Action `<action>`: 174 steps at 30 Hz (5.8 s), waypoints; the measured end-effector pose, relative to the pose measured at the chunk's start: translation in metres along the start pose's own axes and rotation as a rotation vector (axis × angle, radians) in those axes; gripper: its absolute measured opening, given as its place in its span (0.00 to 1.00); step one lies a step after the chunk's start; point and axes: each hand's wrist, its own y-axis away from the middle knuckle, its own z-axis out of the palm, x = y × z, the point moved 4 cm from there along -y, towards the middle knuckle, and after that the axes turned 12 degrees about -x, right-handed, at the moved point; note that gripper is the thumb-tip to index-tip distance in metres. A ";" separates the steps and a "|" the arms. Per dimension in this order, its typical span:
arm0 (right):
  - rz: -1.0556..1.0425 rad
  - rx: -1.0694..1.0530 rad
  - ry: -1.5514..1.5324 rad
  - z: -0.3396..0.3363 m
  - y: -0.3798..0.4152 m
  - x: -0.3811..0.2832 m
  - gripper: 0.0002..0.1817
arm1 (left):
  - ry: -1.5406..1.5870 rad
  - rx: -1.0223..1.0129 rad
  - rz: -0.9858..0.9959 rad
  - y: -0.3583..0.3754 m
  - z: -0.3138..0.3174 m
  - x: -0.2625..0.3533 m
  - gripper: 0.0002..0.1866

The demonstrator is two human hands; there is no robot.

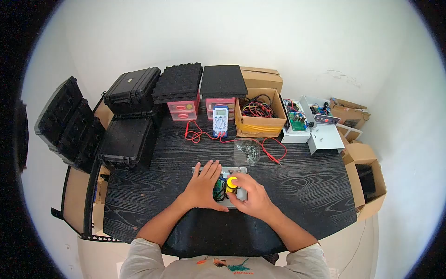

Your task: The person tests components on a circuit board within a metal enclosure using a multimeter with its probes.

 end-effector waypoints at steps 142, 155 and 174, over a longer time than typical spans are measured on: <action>0.585 -1.002 0.547 0.002 -0.063 0.212 0.04 | 1.476 0.174 0.161 -0.006 0.041 0.022 0.11; 0.566 -0.326 -0.755 -0.015 -0.028 0.113 0.06 | 1.609 0.239 0.117 -0.008 0.042 0.019 0.09; 0.636 -0.197 -1.317 0.036 0.035 0.086 0.08 | 1.423 0.255 0.131 -0.006 0.032 0.025 0.05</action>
